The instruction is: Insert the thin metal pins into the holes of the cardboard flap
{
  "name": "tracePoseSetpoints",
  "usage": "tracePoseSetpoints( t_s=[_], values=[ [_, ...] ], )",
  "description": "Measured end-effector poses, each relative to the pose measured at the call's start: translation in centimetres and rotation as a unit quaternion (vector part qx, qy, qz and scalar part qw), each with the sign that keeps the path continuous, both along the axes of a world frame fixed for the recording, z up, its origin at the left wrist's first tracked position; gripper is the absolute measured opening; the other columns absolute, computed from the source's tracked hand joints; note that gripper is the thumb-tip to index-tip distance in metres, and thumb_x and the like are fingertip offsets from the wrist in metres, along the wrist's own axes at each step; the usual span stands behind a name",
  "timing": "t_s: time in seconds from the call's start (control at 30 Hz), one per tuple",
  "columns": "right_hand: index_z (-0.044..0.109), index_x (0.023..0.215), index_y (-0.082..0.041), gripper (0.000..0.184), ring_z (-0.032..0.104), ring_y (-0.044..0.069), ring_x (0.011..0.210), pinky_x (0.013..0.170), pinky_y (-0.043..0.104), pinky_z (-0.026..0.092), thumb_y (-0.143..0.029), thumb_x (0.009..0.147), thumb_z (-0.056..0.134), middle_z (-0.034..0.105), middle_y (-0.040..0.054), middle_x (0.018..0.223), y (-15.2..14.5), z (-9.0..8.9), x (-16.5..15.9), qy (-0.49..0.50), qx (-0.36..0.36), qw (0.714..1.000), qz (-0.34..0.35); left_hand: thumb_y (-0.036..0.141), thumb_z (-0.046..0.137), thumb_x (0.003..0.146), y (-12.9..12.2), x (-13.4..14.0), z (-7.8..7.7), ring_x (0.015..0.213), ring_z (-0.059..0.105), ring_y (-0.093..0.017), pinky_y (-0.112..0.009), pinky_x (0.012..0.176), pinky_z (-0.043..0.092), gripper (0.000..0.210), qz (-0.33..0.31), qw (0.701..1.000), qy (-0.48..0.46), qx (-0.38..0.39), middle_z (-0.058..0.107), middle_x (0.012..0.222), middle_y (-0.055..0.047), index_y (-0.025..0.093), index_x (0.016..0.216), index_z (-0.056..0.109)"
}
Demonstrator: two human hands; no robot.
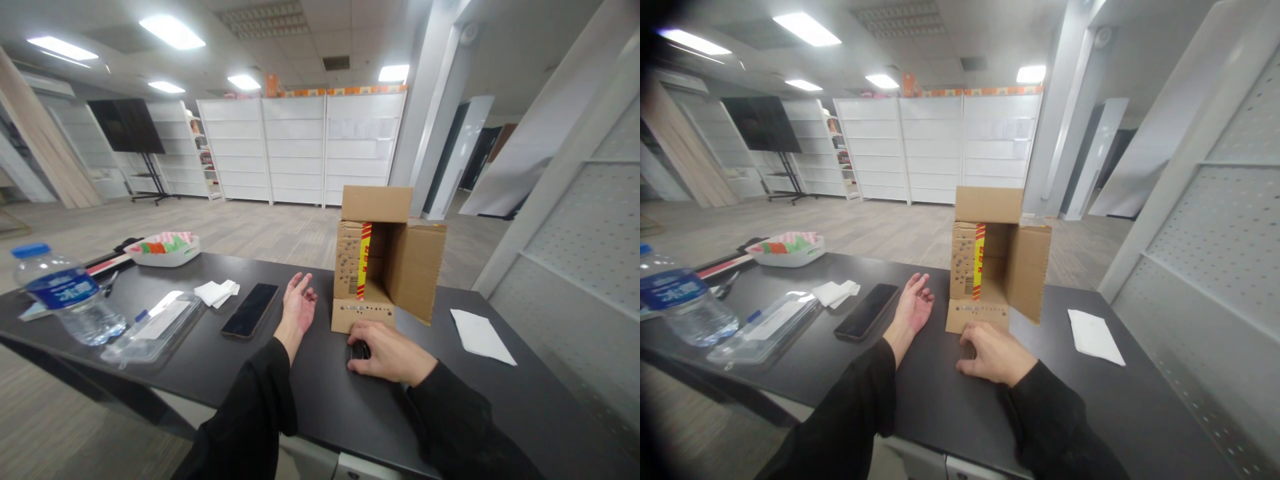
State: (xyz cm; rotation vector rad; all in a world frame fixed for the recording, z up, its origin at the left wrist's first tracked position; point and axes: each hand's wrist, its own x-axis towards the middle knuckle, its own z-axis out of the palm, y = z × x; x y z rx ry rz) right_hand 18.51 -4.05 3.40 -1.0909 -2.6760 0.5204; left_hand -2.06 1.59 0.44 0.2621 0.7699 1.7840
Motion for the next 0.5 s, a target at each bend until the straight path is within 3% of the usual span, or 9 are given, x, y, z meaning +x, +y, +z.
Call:
tracePoseSetpoints(
  t_s=[0.27,0.5],
  values=[
    [0.073,0.084,-0.019,0.016,0.065,0.021,0.082,0.075,0.028,0.044,-0.031,0.077,0.066,0.071,0.0047,0.085,-0.24,0.27,-0.31,0.012,0.035,0.999,-0.001,0.011,0.074,0.070,0.23,-0.14,-0.21,0.053,0.049,-0.004,-0.021,0.054,0.040,0.039,0.001,1.000,0.001,-0.002,0.068,0.100,0.001,0.025,0.102,0.057],
    [0.073,0.083,-0.019,0.019,0.065,0.020,0.080,0.074,0.027,0.043,-0.029,0.084,0.057,0.072,0.0054,0.083,-0.15,0.22,-0.36,0.032,0.046,0.998,-0.017,0.010,0.075,0.070,0.35,-0.24,-0.22,0.053,0.049,-0.004,-0.021,0.054,0.039,0.040,0.003,1.000,0.006,0.001,0.068,0.101,0.001,0.025,0.102,0.057]
  ],
)
